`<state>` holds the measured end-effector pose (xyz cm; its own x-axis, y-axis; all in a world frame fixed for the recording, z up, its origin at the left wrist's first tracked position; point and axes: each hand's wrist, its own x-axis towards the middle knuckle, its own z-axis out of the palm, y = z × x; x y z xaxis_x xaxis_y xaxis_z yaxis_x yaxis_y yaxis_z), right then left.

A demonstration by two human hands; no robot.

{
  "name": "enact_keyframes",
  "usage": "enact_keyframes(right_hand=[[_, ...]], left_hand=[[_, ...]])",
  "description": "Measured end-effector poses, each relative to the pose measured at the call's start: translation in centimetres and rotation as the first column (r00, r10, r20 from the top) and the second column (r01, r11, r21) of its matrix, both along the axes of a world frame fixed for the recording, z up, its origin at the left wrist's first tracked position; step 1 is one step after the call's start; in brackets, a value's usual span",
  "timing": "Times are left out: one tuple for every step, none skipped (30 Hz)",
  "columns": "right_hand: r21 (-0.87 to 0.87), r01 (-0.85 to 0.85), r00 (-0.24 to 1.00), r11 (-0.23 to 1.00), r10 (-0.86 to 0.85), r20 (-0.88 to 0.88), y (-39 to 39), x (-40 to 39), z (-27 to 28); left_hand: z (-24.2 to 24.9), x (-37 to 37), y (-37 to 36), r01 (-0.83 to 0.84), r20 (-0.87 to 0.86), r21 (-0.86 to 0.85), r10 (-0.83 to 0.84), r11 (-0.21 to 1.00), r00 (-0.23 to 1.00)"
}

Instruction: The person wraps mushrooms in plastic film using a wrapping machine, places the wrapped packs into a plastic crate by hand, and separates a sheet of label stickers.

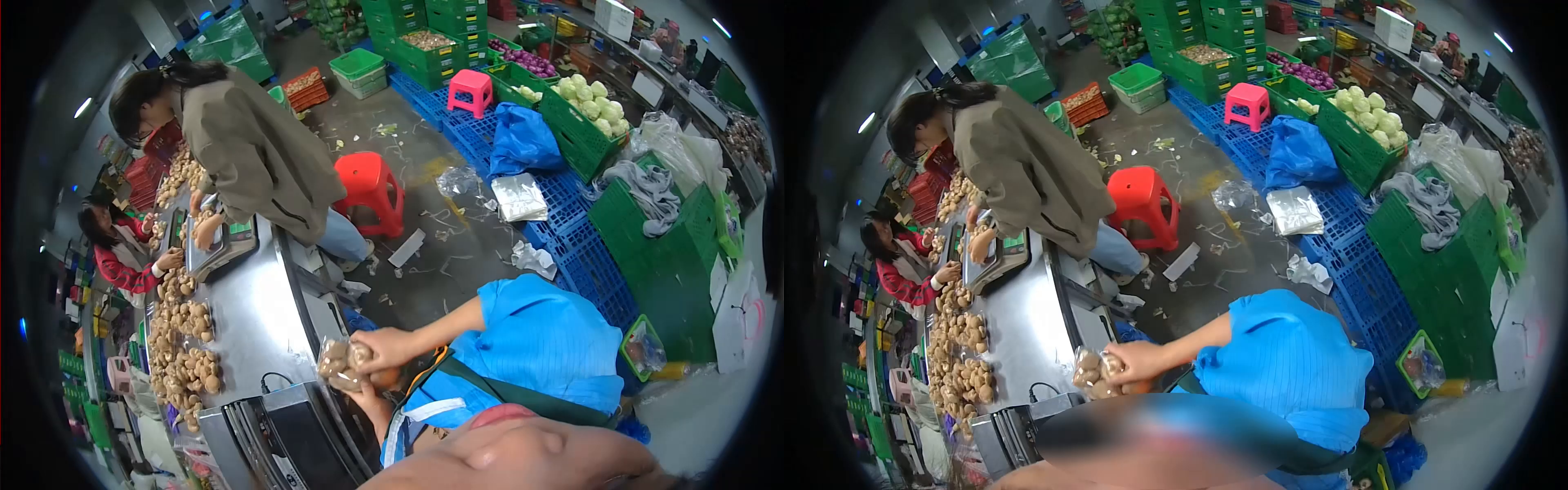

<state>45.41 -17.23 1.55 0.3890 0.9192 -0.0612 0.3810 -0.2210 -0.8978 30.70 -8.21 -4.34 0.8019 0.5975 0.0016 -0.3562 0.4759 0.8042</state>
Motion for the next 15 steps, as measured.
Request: enact_keyframes(right_hand=[[0.066,-0.024,0.998,0.998,0.021,0.054,0.5,-1.1,-0.3],[0.076,-0.095,0.995,0.993,0.093,0.023,1.1,-1.9,0.0],[0.087,-0.18,0.983,0.98,0.182,-0.019,1.7,-3.3,0.6],[0.048,-0.279,0.96,0.959,0.278,0.027,2.6,-4.6,1.1],[0.124,-0.362,0.932,0.924,0.355,0.075,3.6,-6.1,1.1],[0.111,-0.49,0.868,0.864,0.496,-0.026,4.6,-7.7,1.2],[0.096,-0.632,0.76,0.769,0.639,-0.121,5.6,-9.2,2.0],[0.122,-0.674,0.693,0.729,0.681,-0.239,6.7,-10.8,2.6],[0.124,-0.727,0.603,0.676,0.714,-0.355,7.7,-12.5,3.0],[0.167,-0.706,0.655,0.689,0.724,-0.216,9.2,-14.3,0.4],[0.235,-0.673,0.675,0.701,0.712,-0.192,10.2,-15.9,-0.8],[0.217,-0.654,0.648,0.725,0.684,-0.335,11.0,-17.4,-0.9],[0.175,-0.663,0.648,0.728,0.675,-0.353,11.8,-18.8,-2.1],[0.18,-0.697,0.578,0.694,0.693,-0.431,12.6,-20.0,-3.0],[0.068,-0.719,0.556,0.692,0.631,-0.541,13.1,-21.7,-3.5]], left_hand=[[0.5,-0.2,0.2,-0.004,0.012,0.029,0.003,1.0,1.0],[1.2,-1.0,0.6,-0.018,0.016,0.052,0.018,0.998,1.0],[1.4,-2.3,1.0,-0.037,0.015,0.071,0.036,0.997,0.999],[1.6,-4.3,1.2,-0.081,0.002,0.089,0.081,0.993,0.997],[1.8,-6.6,1.1,-0.138,-0.017,0.102,0.141,0.985,0.99],[1.9,-9.5,0.9,-0.221,-0.035,0.107,0.226,0.969,0.974],[1.9,-12.6,0.6,-0.313,-0.046,0.096,0.319,0.945,0.947],[1.6,-15.7,0.3,-0.425,-0.047,0.085,0.429,0.901,0.902],[0.9,-18.9,0.1,-0.556,-0.009,-0.06,0.557,0.829,0.83],[0.5,-22.5,-0.6,-0.664,0.018,-0.055,0.665,0.746,0.746],[-0.8,-27.1,-1.7,-0.794,-0.04,-0.119,0.796,0.597,0.604],[-1.2,-31.3,-3.5,-0.888,-0.013,-0.033,0.888,0.458,0.459],[-0.8,-35.6,-5.4,-0.955,-0.081,-0.219,0.971,0.203,0.225],[-0.4,-39.4,-7.8,-0.988,-0.069,-0.154,0.997,0.019,0.03],[-0.5,-43.5,-10.7,-0.982,-0.082,-0.113,0.987,-0.148,-0.139]])
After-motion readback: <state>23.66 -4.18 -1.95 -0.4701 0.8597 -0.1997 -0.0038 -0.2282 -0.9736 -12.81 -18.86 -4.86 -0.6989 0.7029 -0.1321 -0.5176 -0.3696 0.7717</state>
